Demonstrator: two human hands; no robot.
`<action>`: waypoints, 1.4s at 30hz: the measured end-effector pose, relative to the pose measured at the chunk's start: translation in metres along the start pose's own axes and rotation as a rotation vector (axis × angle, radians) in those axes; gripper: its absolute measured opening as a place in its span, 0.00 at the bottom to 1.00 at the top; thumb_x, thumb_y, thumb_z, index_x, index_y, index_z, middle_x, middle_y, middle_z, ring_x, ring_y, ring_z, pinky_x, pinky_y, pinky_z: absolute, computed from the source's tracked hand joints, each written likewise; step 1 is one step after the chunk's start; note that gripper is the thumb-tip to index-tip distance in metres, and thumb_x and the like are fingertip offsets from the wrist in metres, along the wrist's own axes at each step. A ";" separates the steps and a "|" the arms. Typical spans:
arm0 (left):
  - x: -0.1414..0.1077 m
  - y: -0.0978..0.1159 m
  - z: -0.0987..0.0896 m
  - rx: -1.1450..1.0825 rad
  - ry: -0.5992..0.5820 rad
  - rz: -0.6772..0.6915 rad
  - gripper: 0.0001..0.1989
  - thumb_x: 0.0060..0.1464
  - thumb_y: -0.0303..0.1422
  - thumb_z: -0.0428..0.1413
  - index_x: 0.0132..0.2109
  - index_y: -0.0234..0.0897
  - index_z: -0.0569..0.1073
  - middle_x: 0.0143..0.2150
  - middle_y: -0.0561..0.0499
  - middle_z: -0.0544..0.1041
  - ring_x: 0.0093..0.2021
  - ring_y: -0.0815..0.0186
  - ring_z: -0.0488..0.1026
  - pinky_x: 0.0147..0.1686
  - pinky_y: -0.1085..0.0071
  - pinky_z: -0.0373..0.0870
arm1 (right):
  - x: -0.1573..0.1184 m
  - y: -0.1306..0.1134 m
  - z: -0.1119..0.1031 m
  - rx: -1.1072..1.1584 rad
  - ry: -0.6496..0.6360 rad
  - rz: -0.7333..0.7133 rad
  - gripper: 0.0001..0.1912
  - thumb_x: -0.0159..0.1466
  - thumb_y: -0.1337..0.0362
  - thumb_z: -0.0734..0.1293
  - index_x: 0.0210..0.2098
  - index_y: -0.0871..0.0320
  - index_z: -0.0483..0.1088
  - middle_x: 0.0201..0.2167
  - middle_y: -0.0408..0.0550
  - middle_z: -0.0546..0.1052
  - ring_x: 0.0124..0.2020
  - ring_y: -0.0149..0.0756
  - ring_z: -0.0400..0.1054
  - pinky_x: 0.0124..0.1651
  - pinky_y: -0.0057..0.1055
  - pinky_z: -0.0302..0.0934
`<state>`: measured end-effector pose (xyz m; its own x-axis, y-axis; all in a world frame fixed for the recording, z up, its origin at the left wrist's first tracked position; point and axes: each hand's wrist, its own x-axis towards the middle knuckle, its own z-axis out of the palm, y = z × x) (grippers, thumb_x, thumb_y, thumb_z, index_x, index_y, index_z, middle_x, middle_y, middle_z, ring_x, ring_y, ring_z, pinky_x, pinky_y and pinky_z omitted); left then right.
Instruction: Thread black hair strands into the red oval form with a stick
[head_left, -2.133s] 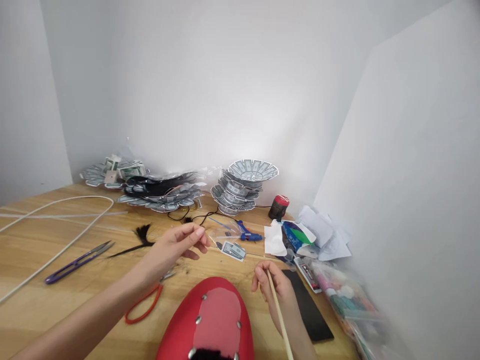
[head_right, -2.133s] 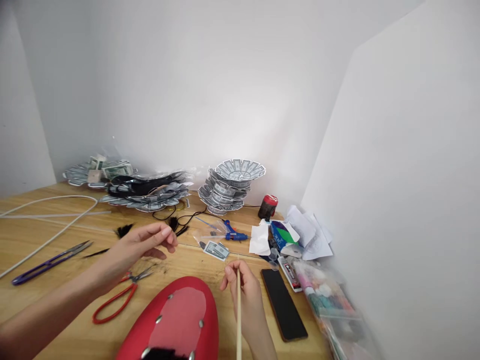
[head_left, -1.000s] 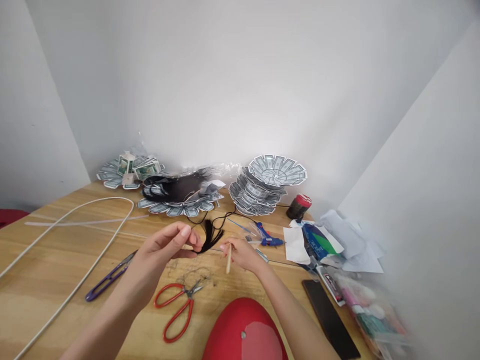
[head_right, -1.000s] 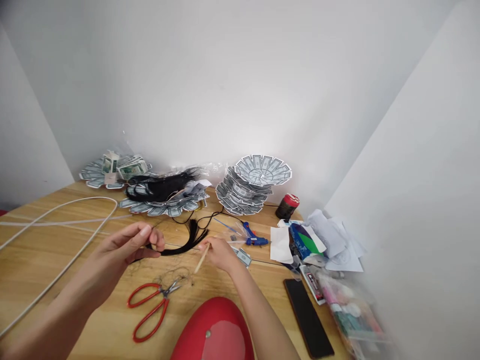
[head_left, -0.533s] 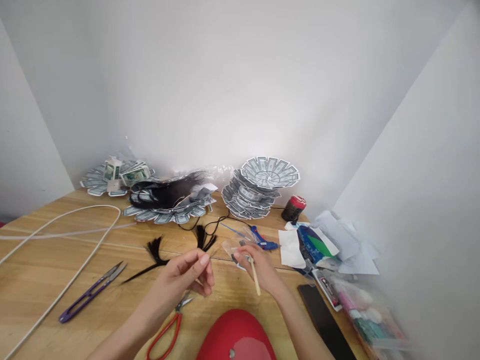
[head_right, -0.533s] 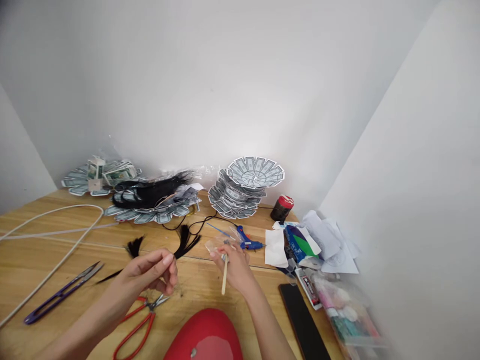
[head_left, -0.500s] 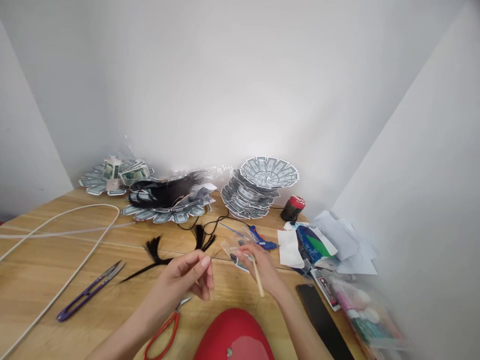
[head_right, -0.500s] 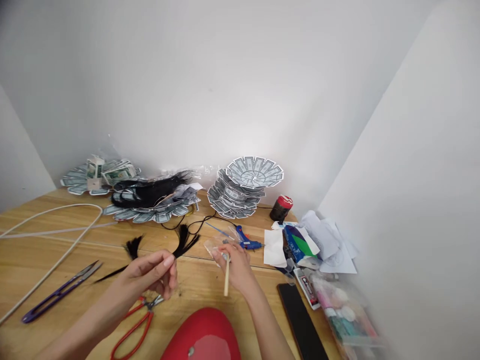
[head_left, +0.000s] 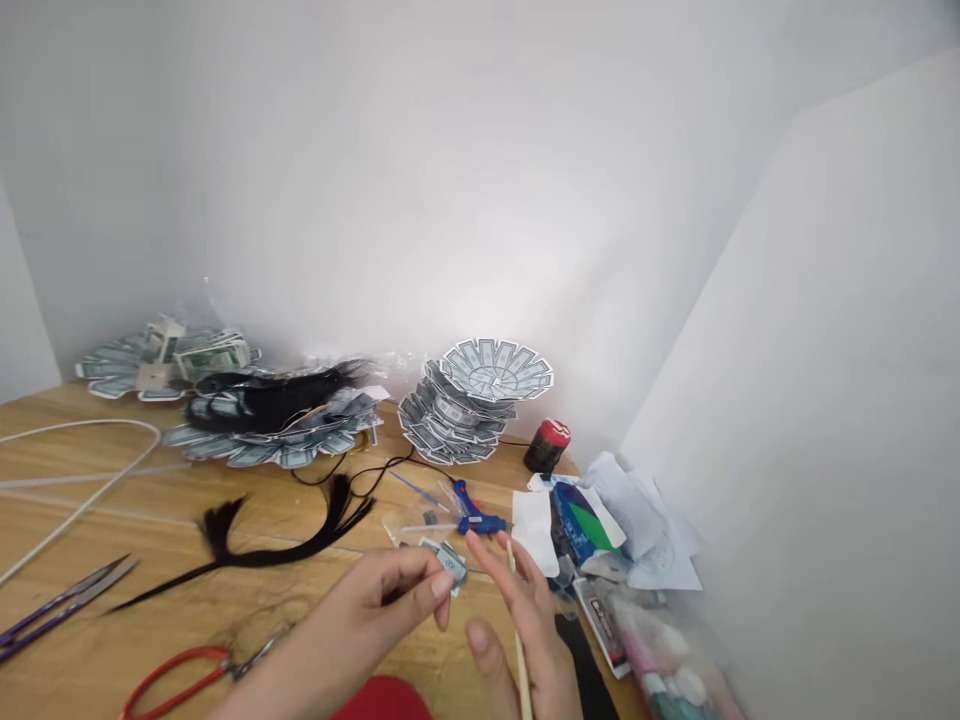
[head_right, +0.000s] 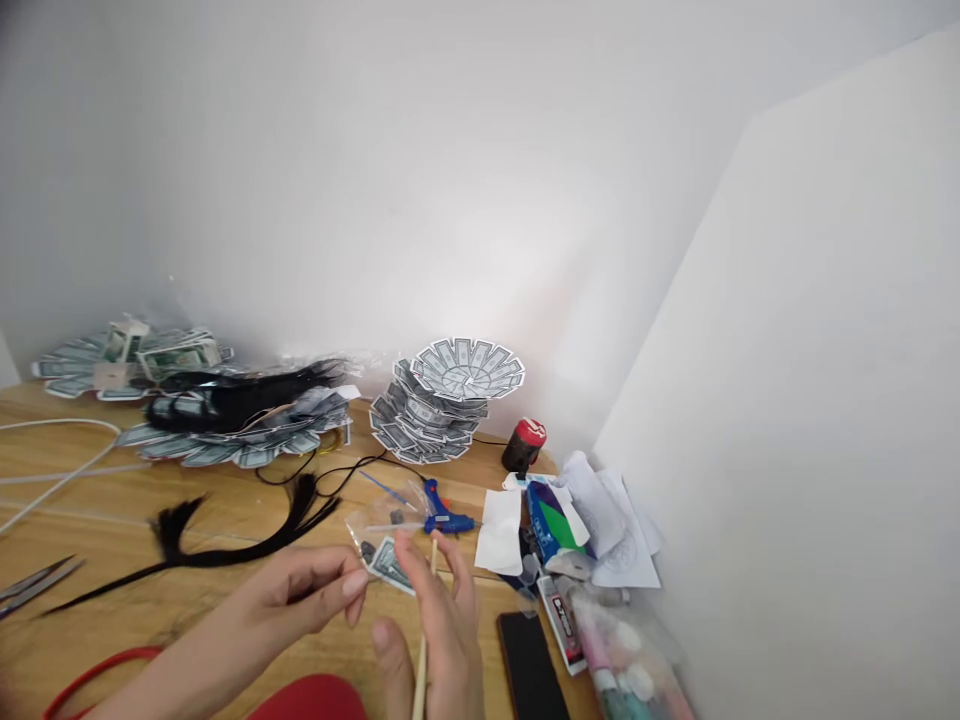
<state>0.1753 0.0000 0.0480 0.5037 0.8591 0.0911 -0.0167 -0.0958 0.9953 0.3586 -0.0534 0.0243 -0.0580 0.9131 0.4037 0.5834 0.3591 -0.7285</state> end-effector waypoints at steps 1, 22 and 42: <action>0.002 -0.002 0.004 0.003 -0.030 -0.012 0.24 0.55 0.55 0.54 0.26 0.38 0.68 0.25 0.55 0.63 0.30 0.63 0.60 0.32 0.70 0.56 | -0.002 0.003 0.001 -0.018 0.018 -0.009 0.24 0.68 0.52 0.65 0.63 0.38 0.66 0.64 0.46 0.70 0.69 0.59 0.54 0.67 0.56 0.52; 0.004 -0.005 -0.006 -0.139 0.040 -0.061 0.21 0.51 0.52 0.63 0.28 0.38 0.74 0.23 0.57 0.64 0.25 0.69 0.55 0.26 0.74 0.51 | 0.004 0.020 -0.001 0.357 -0.133 0.191 0.24 0.67 0.39 0.59 0.31 0.53 0.67 0.27 0.44 0.80 0.31 0.39 0.69 0.36 0.32 0.55; 0.013 -0.011 -0.025 -0.379 0.224 -0.118 0.27 0.42 0.57 0.66 0.32 0.38 0.70 0.21 0.66 0.45 0.22 0.73 0.33 0.16 0.79 0.37 | 0.006 0.028 -0.039 0.300 0.075 0.330 0.18 0.63 0.47 0.67 0.25 0.53 0.73 0.25 0.43 0.80 0.30 0.39 0.70 0.36 0.29 0.60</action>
<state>0.1604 0.0247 0.0392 0.3224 0.9447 -0.0600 -0.3068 0.1643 0.9375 0.4062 -0.0454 0.0273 0.1574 0.9754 0.1540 0.2999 0.1014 -0.9486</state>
